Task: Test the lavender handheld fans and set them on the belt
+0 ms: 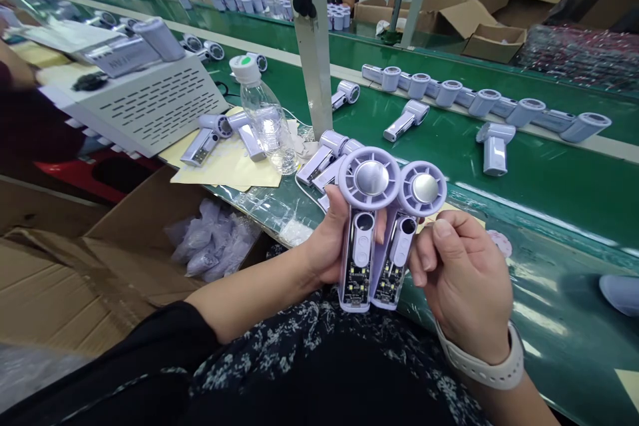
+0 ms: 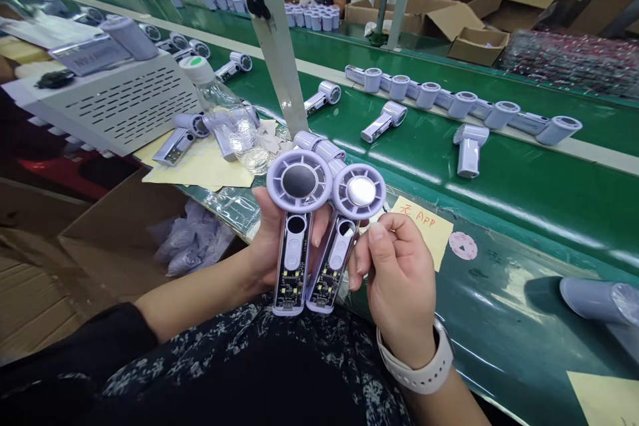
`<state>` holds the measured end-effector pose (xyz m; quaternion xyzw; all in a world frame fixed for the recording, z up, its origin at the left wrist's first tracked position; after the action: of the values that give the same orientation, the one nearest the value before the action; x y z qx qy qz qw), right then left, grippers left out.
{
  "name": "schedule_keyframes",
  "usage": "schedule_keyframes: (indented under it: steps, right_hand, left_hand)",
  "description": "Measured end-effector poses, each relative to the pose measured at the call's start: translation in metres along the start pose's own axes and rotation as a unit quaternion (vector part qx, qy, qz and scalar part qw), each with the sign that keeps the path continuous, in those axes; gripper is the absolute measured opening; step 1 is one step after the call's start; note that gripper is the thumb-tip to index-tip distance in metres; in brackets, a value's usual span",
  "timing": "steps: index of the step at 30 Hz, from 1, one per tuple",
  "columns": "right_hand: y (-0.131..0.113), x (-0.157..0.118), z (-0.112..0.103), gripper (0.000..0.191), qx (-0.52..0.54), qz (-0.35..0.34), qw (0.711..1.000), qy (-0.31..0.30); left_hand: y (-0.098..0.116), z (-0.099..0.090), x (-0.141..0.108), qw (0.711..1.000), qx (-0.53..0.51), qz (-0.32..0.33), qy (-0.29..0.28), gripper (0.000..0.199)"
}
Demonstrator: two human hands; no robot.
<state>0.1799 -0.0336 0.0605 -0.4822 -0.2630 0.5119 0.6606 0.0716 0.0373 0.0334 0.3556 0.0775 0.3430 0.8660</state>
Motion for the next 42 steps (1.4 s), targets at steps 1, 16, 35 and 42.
schedule_keyframes:
  steps: [1,16,35,42]
  right_hand:
    - [-0.001,0.000,-0.001,0.024,0.002,-0.011,1.000,0.008]
    - [-0.003,-0.004,-0.007,0.012,-0.320,-0.087,0.938,0.097]
    - [-0.030,-0.004,-0.091,0.015,-0.314,-0.106,0.923,0.194]
    - [-0.068,0.021,-0.109,0.033,-0.197,-0.112,0.970,0.088]
  left_hand:
    - [-0.001,0.000,0.000,1.000,-0.010,-0.011,-0.004,0.084]
    - [0.000,-0.011,-0.002,0.993,0.100,0.064,0.016,0.087]
    - [0.069,-0.077,0.011,0.970,0.237,0.038,-0.030,0.082]
    - [0.020,-0.016,0.031,0.989,0.087,0.108,-0.049,0.078]
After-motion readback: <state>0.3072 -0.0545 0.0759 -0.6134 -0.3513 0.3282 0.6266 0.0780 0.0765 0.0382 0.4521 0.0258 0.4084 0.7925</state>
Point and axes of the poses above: each hand's wrist, its own x-axis towards the middle knuckle, its own z-axis out of the palm, y = z × x, the point moved 4 cm from there along x, towards the middle knuckle, and after that the axes turned 8 degrees about z, right-handed, at the moved point
